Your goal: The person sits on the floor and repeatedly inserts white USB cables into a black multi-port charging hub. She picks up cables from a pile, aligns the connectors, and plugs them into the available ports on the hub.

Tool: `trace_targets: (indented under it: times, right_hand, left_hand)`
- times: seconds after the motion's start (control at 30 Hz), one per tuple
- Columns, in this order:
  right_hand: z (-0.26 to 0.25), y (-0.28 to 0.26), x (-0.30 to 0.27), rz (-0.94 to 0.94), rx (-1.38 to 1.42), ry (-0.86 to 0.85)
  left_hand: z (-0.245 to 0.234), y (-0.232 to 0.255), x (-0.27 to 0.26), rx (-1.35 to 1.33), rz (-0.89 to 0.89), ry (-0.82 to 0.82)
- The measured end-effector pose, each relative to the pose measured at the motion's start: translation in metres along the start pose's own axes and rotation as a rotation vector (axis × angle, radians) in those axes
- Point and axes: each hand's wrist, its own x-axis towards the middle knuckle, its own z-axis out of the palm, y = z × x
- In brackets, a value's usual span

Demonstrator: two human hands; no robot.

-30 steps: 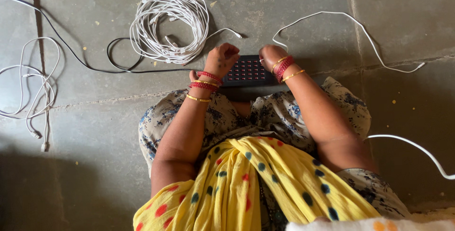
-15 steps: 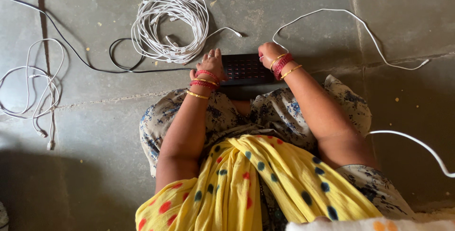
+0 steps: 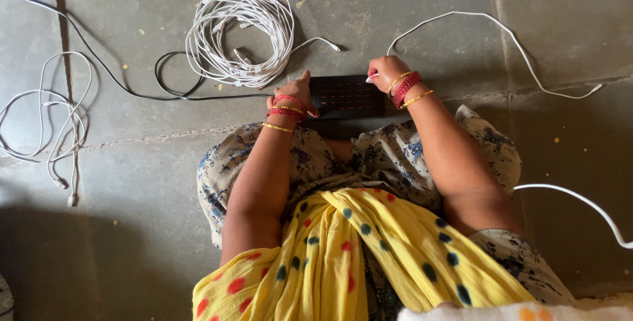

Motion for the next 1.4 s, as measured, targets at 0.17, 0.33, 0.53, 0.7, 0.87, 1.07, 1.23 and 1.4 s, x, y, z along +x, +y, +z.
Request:
trace_targets:
  times: [0.17, 0.33, 0.53, 0.7, 0.87, 1.07, 1.23, 1.4]
  right_hand:
    - [-0.002, -0.010, 0.000, 0.024, -0.037, -0.026]
    - [-0.011, -0.013, -0.004, -0.095, 0.095, -0.057]
    - [-0.037, -0.010, -0.016, -0.073, 0.242, -0.084]
    - [-0.027, -0.017, -0.008, -0.110, -0.086, -0.024]
    - [-0.021, -0.027, -0.006, -0.175, -0.384, -0.047]
    - [-0.014, -0.034, -0.009, -0.269, -0.493, -0.006]
    - [-0.002, -0.028, 0.002, -0.323, -0.415, -0.033]
    - [0.003, -0.017, 0.008, -0.234, -0.246, -0.100]
  left_hand:
    - [0.006, -0.002, 0.004, 0.023, 0.018, 0.020]
    - [0.003, -0.001, 0.004, 0.022, 0.047, -0.009]
    - [0.001, 0.003, -0.003, 0.007, 0.022, 0.000]
    - [-0.002, 0.004, -0.008, 0.016, 0.030, -0.002]
    - [-0.004, 0.006, -0.010, 0.022, 0.030, -0.006]
    - [-0.003, 0.005, -0.010, 0.031, 0.032, 0.002]
    - [-0.002, 0.005, -0.009, 0.016, 0.033, 0.014]
    - [-0.001, 0.006, -0.010, 0.005, 0.022, -0.004]
